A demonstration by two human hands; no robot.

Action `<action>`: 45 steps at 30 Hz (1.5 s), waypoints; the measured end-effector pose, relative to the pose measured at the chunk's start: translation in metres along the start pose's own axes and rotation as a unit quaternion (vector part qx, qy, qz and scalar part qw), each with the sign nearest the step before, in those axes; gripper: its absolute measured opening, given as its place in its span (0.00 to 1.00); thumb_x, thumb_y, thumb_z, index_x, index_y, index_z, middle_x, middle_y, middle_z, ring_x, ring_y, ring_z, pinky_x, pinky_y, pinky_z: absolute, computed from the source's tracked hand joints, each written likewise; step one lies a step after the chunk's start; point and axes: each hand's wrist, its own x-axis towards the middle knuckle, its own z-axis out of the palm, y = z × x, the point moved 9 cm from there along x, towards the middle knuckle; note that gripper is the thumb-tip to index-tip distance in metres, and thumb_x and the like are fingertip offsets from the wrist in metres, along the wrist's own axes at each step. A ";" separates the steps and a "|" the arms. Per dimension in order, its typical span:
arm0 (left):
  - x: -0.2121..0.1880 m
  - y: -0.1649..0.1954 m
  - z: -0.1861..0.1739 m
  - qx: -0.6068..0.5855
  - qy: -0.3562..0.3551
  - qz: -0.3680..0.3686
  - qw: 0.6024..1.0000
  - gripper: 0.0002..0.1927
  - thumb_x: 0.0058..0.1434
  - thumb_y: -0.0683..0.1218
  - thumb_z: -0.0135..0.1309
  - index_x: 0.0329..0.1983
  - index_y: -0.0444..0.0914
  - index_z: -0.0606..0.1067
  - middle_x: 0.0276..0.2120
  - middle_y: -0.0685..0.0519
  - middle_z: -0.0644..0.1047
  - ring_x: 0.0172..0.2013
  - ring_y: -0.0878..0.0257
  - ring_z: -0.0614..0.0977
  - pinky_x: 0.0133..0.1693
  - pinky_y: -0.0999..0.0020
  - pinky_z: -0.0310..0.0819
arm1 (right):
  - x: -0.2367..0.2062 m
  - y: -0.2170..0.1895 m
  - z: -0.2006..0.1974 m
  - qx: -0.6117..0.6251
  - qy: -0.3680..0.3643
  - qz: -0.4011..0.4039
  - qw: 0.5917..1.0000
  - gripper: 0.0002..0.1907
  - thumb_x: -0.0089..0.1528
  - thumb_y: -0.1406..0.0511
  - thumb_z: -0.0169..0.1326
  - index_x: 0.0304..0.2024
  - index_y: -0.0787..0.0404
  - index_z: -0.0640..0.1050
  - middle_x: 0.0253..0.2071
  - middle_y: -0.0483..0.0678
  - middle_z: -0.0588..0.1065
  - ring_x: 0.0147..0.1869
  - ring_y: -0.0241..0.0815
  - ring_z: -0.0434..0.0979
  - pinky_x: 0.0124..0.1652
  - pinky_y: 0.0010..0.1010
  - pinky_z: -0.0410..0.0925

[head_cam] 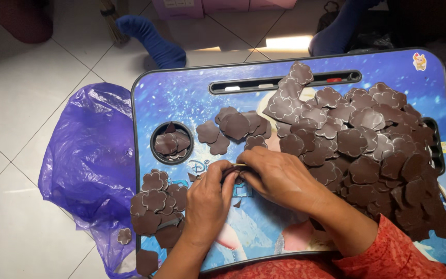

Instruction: The person assembles flower-shaped decorative pieces on a Frozen-themed tray using a small stick. They pick up individual pieces, align them, and press them together, occasionally adjusting their position.

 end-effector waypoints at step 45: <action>0.009 0.025 -0.030 -0.033 0.012 0.126 0.991 0.15 0.58 0.39 0.60 0.49 0.37 0.74 0.41 0.49 0.80 0.46 0.52 0.82 0.48 0.57 0.75 | -0.009 -0.021 0.003 -0.134 0.075 0.017 0.988 0.09 0.57 0.63 0.57 0.32 0.61 0.71 0.30 0.53 0.72 0.31 0.57 0.77 0.28 0.45 0.71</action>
